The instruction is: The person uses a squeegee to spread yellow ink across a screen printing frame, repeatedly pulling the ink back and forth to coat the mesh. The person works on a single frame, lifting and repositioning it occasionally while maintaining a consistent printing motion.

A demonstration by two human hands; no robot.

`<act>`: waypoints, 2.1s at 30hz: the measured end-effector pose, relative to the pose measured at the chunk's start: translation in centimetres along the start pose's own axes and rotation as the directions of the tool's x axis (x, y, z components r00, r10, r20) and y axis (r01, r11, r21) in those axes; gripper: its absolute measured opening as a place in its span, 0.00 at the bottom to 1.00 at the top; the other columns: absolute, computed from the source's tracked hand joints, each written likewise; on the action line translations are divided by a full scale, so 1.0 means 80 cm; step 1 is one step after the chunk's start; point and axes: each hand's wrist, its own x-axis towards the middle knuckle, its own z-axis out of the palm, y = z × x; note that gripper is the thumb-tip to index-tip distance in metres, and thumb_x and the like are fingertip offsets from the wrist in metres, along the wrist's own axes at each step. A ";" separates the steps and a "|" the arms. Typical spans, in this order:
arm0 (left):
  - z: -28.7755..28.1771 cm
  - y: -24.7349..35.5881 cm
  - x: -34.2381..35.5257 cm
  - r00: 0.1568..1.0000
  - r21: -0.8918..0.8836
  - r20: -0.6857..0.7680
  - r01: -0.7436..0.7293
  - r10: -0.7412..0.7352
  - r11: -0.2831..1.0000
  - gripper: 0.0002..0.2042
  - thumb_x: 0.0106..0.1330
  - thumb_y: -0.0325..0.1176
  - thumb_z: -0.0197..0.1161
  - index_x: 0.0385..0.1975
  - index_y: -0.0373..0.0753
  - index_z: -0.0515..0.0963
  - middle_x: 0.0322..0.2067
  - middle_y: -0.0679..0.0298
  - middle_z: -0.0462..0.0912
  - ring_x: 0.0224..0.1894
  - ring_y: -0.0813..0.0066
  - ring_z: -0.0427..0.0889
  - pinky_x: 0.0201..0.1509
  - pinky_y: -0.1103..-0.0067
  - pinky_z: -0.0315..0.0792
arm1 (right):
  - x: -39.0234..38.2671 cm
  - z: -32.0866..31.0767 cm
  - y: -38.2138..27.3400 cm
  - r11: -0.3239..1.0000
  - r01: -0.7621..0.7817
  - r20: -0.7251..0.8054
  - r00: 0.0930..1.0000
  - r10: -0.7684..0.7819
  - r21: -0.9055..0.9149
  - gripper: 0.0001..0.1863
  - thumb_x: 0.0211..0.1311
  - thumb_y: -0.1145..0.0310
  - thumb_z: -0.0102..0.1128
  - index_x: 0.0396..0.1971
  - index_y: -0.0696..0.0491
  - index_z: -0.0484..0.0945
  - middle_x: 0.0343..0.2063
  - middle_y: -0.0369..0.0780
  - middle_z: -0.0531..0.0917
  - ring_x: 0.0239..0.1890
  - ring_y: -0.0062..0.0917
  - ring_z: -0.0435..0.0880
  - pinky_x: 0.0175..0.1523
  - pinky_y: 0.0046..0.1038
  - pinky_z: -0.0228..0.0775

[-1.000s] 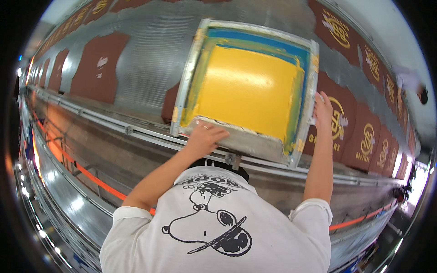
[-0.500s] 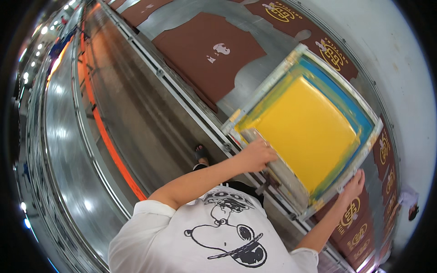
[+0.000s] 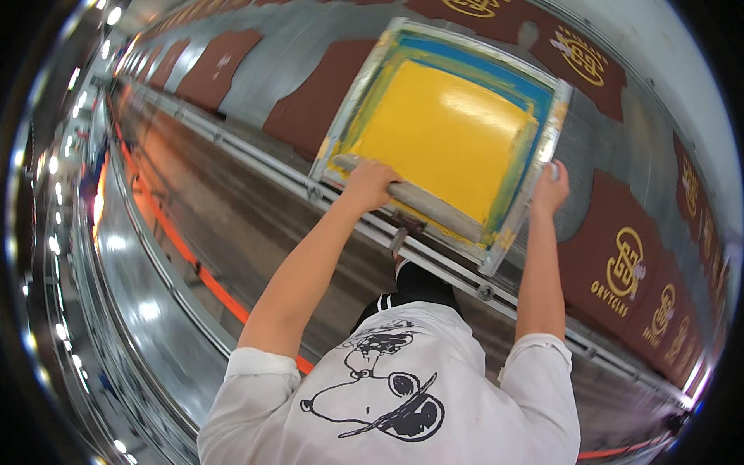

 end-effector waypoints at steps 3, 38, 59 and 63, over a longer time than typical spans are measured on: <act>0.004 0.003 0.007 0.997 0.049 0.069 0.030 -0.033 0.998 0.18 0.45 0.25 0.68 0.39 0.46 0.87 0.39 0.63 0.87 0.49 0.57 0.81 0.54 0.63 0.73 | -0.014 0.018 0.012 0.992 -0.126 0.039 0.991 0.126 0.002 0.18 0.64 0.59 0.63 0.51 0.51 0.83 0.46 0.47 0.86 0.49 0.40 0.84 0.56 0.36 0.72; -0.012 -0.042 0.482 0.872 0.044 0.362 -0.371 0.331 0.928 0.14 0.58 0.45 0.71 0.32 0.41 0.84 0.35 0.55 0.86 0.44 0.53 0.85 0.47 0.61 0.78 | -0.025 0.045 0.048 0.932 -0.333 0.053 0.938 0.343 -0.145 0.23 0.64 0.59 0.66 0.58 0.45 0.77 0.40 0.40 0.83 0.38 0.24 0.81 0.48 0.28 0.73; -0.037 -0.125 0.511 0.883 0.243 0.440 -0.292 0.163 0.925 0.22 0.51 0.53 0.75 0.29 0.36 0.87 0.27 0.51 0.86 0.35 0.51 0.86 0.44 0.64 0.79 | 0.177 0.191 -0.094 0.621 0.574 0.701 0.711 -0.054 -0.534 0.29 0.48 0.44 0.75 0.40 0.53 0.87 0.30 0.46 0.87 0.39 0.43 0.87 0.45 0.42 0.79; -0.036 -0.125 0.471 0.860 0.278 0.499 -0.272 0.103 0.921 0.23 0.52 0.56 0.74 0.29 0.38 0.87 0.28 0.54 0.87 0.35 0.51 0.86 0.41 0.63 0.80 | 0.143 0.175 -0.097 0.644 0.536 0.738 0.672 0.067 -0.546 0.31 0.48 0.44 0.76 0.44 0.55 0.87 0.31 0.48 0.87 0.37 0.43 0.87 0.44 0.41 0.79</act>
